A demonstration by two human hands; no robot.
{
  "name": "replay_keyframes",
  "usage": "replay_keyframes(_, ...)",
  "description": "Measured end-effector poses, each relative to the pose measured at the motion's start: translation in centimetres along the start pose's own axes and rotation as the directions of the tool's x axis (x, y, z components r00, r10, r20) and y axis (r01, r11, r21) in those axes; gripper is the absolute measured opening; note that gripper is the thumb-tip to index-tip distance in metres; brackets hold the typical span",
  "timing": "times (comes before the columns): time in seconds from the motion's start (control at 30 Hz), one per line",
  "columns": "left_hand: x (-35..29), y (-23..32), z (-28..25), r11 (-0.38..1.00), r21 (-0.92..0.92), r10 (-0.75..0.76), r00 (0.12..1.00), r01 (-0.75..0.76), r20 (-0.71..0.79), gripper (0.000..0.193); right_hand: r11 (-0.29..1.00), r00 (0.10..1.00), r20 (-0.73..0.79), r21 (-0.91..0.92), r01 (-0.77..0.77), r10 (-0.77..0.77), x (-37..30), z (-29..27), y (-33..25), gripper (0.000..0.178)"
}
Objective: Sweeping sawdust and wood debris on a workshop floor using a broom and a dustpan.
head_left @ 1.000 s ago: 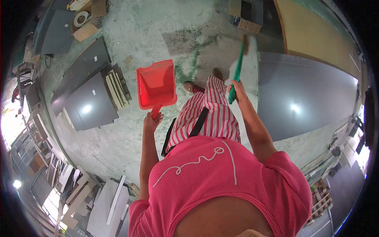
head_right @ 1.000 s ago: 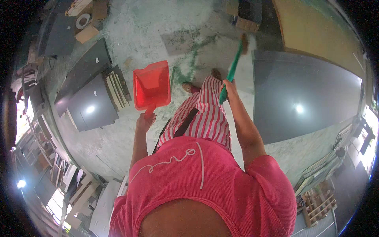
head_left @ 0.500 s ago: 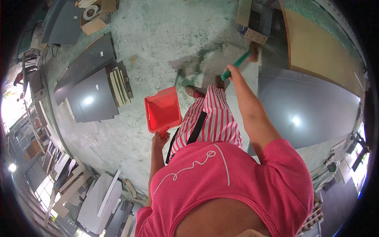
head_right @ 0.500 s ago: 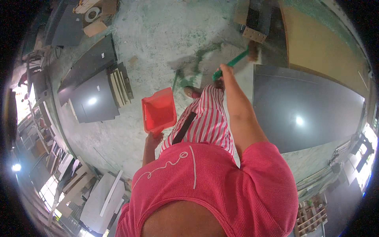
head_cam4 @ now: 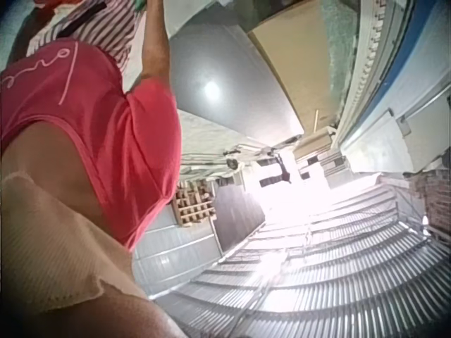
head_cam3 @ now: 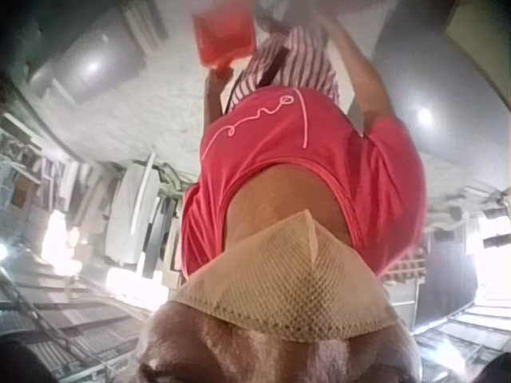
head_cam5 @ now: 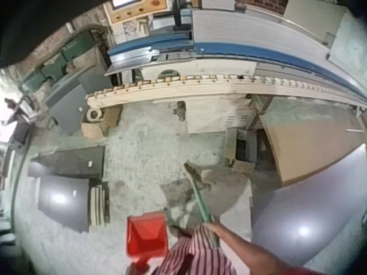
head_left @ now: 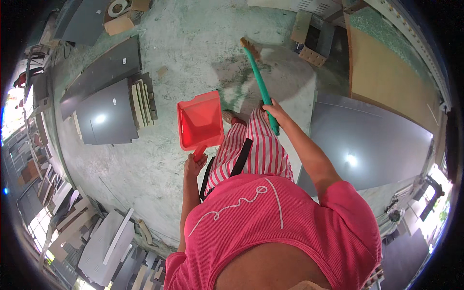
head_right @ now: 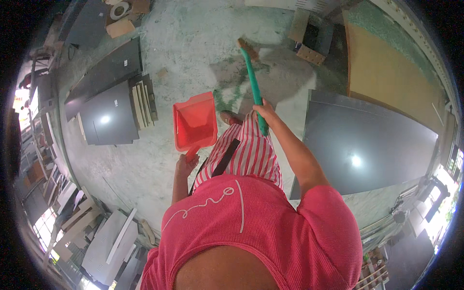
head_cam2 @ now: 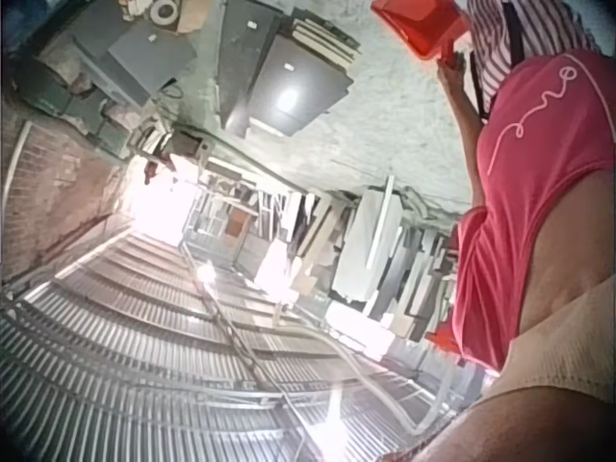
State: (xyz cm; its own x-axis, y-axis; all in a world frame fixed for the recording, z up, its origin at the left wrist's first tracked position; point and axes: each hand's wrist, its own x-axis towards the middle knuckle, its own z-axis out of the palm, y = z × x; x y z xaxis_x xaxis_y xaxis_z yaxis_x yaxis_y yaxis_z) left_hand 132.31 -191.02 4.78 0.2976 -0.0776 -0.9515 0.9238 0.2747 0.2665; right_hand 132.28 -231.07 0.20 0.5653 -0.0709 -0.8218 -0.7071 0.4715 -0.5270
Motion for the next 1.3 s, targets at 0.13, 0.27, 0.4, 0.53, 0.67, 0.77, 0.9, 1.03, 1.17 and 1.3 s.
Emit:
replay_keyframes(0.13, -0.4, -0.1, -1.3, 0.999, 0.022, 0.046, 0.998, -0.047, 0.035, 0.042, 0.989, 0.983, -0.139, -0.104, 0.105, -0.119, 0.4, -1.2, 0.6, 0.032)
replay_keyframes(0.27, -1.6, -0.9, -2.8, 0.996, 0.026, 0.090, 0.996, -0.089, -0.019, 0.043, 0.977, 0.915, -0.374, -0.196, 0.080, -0.150, 5.0, -3.0, -0.5, 0.032)
replay_keyframes(0.4, -3.1, -2.0, -4.4, 0.856, 0.455, 0.270, 0.963, -0.244, 0.009, 0.044, 0.991, 0.926, -0.376, 0.128, 0.028, 0.022, 11.7, -6.9, -3.4, 0.029)
replay_keyframes(0.53, -3.5, -4.0, -8.4, 0.997, -0.056, 0.047, 0.986, -0.057, -0.162, 0.042, 0.993, 0.975, -0.208, 0.098, -0.064, 0.083, 14.2, -4.8, -6.3, 0.029)
replay_keyframes(0.67, -4.3, -5.1, -9.0, 0.993, -0.107, 0.032, 0.976, -0.057, -0.215, 0.040, 0.994, 0.970, -0.242, -0.106, -0.023, -0.003, 13.6, -0.8, -4.1, 0.033)
replay_keyframes(0.77, -4.1, -5.3, -8.9, 0.987, -0.158, -0.015, 0.972, -0.023, -0.235, 0.039, 0.936, 0.982, -0.183, -0.337, -0.098, 0.037, 11.1, 2.3, -1.7, 0.046)
replay_keyframes(0.9, -3.1, -5.9, -9.8, 0.983, -0.172, 0.031, 0.985, -0.061, -0.171, 0.043, 0.913, 0.998, 0.048, -0.407, -0.027, 0.050, 5.7, 4.3, 0.2, 0.051)
replay_keyframes(1.03, -1.3, -5.7, -9.7, 0.968, -0.233, 0.070, 0.991, -0.094, -0.111, 0.047, 0.957, 0.945, 0.239, -0.235, -0.168, 0.224, 1.2, 2.7, -0.3, 0.041)
replay_keyframes(1.17, 0.7, -6.2, -10.0, 0.947, -0.294, 0.126, 0.992, -0.127, -0.022, 0.050, 0.959, 0.939, 0.193, -0.050, -0.280, 0.284, -5.8, 1.3, -3.3, 0.034)
replay_keyframes(1.3, 2.0, -6.9, -10.2, 0.939, -0.314, 0.141, 0.990, -0.142, -0.027, 0.047, 0.964, 0.964, 0.024, -0.007, -0.265, 0.265, -6.4, -0.8, -3.0, 0.023)
